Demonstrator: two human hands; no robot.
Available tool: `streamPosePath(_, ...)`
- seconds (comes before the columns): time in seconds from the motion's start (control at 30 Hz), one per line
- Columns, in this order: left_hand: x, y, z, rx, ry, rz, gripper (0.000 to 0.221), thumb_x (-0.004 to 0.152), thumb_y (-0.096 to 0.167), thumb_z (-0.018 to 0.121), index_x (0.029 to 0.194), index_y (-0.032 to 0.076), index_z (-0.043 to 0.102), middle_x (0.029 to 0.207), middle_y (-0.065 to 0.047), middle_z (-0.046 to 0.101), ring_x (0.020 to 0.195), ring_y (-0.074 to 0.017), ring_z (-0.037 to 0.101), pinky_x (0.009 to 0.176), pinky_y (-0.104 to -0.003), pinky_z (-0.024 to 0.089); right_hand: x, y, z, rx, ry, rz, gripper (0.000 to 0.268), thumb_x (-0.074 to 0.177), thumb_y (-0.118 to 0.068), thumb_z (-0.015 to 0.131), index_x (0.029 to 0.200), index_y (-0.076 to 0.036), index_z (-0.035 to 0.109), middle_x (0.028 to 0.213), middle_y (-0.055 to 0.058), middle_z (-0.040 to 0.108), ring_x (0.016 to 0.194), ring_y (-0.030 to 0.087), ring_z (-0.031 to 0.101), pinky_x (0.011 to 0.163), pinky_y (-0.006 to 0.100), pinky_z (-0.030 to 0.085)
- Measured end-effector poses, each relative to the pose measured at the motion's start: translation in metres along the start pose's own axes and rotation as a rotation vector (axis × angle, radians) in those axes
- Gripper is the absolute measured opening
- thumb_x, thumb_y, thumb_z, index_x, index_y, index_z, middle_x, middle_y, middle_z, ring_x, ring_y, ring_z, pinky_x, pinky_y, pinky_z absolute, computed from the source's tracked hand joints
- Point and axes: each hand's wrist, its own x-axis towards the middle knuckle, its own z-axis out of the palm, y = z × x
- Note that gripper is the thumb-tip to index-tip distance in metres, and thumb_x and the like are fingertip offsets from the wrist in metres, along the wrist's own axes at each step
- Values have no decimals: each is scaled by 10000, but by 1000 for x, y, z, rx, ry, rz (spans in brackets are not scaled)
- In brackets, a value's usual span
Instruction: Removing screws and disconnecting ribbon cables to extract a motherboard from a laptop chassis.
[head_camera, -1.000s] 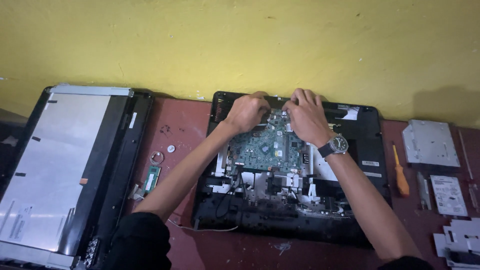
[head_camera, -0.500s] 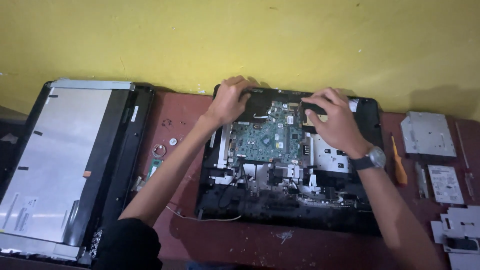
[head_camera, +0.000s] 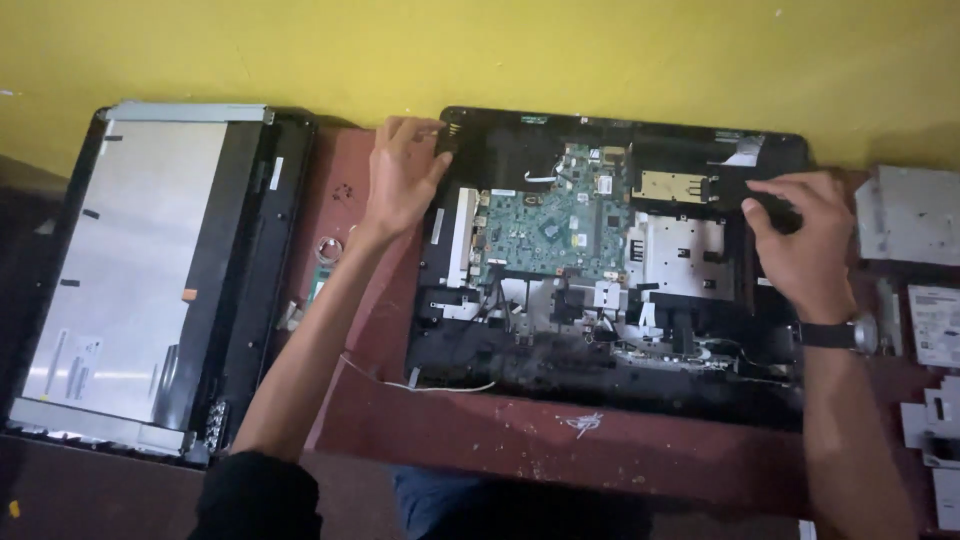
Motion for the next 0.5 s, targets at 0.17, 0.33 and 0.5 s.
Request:
streamPosePath(0.17,-24,-11,-1,130,-21,20,227,935,92,721,1138,60,625,1109,-101,601,1009,-245,536,890,-395,454,3,-9,-3,32,-16,33,206,1045,46,774,1248,11,782,1189,187,626,1138,336,586,992,441,491)
streamPosePath(0.33,-41,-11,-29,256,-29,9,131,993,89,682,958,15,578,1027,-124,615,944,-276,549,843,-396,480,5,-11,-3,53,-49,74,223,1048,19,760,1269,-6,769,1186,171,608,1139,322,569,995,435,493)
streamPosePath(0.5,-64,-12,-102,158,-59,-36,349,855,-183,534,1125,-33,696,1038,-169,640,923,-293,709,777,-366,586,1,-10,-4,42,-2,49,212,1070,73,763,1275,19,785,1211,195,638,1119,329,612,992,434,519)
